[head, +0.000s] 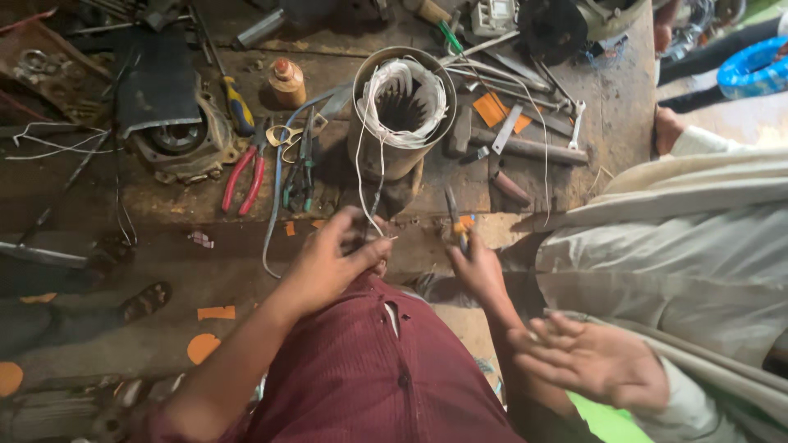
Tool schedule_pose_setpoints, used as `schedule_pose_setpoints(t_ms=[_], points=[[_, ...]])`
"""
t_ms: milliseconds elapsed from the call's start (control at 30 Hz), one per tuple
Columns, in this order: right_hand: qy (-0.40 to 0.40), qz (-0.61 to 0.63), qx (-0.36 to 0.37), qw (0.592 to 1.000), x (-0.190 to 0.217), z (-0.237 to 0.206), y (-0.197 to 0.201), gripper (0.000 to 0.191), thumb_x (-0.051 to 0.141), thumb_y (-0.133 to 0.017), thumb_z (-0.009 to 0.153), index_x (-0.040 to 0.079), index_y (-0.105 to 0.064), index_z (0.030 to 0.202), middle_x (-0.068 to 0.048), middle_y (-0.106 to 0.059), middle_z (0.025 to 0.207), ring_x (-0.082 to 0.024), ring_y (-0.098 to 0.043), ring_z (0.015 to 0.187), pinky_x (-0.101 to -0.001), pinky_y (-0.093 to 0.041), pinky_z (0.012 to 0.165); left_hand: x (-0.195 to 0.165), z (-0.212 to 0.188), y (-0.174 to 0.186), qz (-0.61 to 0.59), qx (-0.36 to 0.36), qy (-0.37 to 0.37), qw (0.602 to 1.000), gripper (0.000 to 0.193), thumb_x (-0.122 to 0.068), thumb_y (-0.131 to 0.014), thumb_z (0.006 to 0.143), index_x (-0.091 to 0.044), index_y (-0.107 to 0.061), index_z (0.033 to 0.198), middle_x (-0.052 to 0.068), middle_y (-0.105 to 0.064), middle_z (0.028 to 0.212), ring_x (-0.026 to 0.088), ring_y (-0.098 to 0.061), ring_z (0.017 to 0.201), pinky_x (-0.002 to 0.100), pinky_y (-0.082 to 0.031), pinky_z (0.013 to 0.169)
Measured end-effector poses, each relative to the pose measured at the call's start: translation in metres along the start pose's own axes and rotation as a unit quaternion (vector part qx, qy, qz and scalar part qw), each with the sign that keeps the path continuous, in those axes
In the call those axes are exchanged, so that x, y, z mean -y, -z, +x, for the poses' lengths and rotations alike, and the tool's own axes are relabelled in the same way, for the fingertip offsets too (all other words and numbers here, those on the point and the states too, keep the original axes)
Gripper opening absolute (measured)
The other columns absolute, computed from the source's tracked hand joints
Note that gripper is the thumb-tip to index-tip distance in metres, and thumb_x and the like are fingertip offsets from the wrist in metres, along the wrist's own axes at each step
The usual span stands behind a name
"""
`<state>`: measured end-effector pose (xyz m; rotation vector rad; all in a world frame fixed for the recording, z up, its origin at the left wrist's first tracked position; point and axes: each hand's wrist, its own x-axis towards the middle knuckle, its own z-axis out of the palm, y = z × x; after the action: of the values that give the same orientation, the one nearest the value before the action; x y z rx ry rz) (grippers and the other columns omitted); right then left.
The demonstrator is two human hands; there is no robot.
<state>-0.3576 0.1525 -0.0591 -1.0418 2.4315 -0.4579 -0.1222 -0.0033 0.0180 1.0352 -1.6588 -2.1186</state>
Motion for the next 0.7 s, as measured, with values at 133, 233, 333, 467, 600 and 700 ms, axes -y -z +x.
schedule_pose_setpoints(t_ms=[133, 233, 333, 467, 600, 700], points=[[0.147, -0.086, -0.108, 0.979, 0.0, 0.044, -0.006, 0.08, 0.032, -0.074, 0.084, 0.008, -0.039, 0.153, -0.028, -0.058, 0.125, -0.047, -0.058, 0.107, -0.0541, -0.048, 0.086, -0.011, -0.027, -0.006, 0.095, -0.099, -0.052, 0.989, 0.056, -0.032, -0.074, 0.089, -0.009, -0.048, 0.134, 0.006, -0.072, 0.106, 0.012, -0.072, 0.08, 0.028, -0.061, 0.07], [0.162, -0.155, -0.125, 0.966, 0.012, 0.069, -0.008, 0.079, 0.031, -0.074, 0.087, 0.012, -0.039, 0.156, -0.021, -0.055, 0.133, -0.04, -0.053, 0.118, -0.0524, -0.044, 0.094, -0.014, -0.043, -0.019, 0.177, -0.17, -0.159, 0.956, 0.058, -0.027, -0.08, 0.086, -0.007, -0.05, 0.132, 0.011, -0.064, 0.112, 0.018, -0.071, 0.082, 0.03, -0.061, 0.067], [0.184, -0.133, -0.134, 0.965, 0.027, 0.084, -0.002, 0.07, 0.029, -0.074, 0.087, 0.013, -0.048, 0.15, -0.018, -0.057, 0.132, -0.038, -0.052, 0.121, -0.0518, -0.042, 0.097, -0.013, -0.046, -0.028, 0.341, -0.275, -0.275, 0.856, 0.052, -0.024, -0.079, 0.087, -0.008, -0.052, 0.128, 0.014, -0.063, 0.114, 0.028, -0.071, 0.095, 0.035, -0.06, 0.076], [0.308, -0.024, -0.158, 0.938, 0.05, 0.074, 0.025, 0.044, 0.015, -0.071, 0.091, 0.01, -0.062, 0.134, -0.014, -0.064, 0.13, -0.036, -0.057, 0.122, -0.0484, -0.046, 0.103, -0.008, -0.044, -0.035, 0.382, -0.344, -0.242, 0.823, 0.029, -0.016, -0.076, 0.094, -0.009, -0.059, 0.117, 0.01, -0.068, 0.111, 0.027, -0.073, 0.097, 0.036, -0.06, 0.079], [0.485, 0.09, -0.163, 0.854, 0.088, 0.044, 0.045, 0.032, 0.002, -0.071, 0.095, 0.007, -0.066, 0.126, -0.01, -0.065, 0.132, -0.03, -0.06, 0.128, -0.0444, -0.049, 0.111, -0.008, -0.045, -0.044, 0.373, -0.373, -0.229, 0.818, 0.022, -0.016, -0.078, 0.094, -0.008, -0.065, 0.11, 0.008, -0.068, 0.111, 0.028, -0.073, 0.096, 0.037, -0.059, 0.077], [0.609, 0.02, -0.104, 0.786, 0.122, 0.034, 0.048, 0.042, 0.004, -0.069, 0.088, 0.004, -0.064, 0.129, -0.012, -0.063, 0.138, -0.033, -0.053, 0.138, -0.0491, -0.044, 0.114, -0.014, -0.048, -0.052, 0.368, -0.401, -0.249, 0.801, 0.025, -0.015, -0.078, 0.086, -0.008, -0.067, 0.107, 0.013, -0.065, 0.117, 0.031, -0.069, 0.097, 0.039, -0.057, 0.079]])
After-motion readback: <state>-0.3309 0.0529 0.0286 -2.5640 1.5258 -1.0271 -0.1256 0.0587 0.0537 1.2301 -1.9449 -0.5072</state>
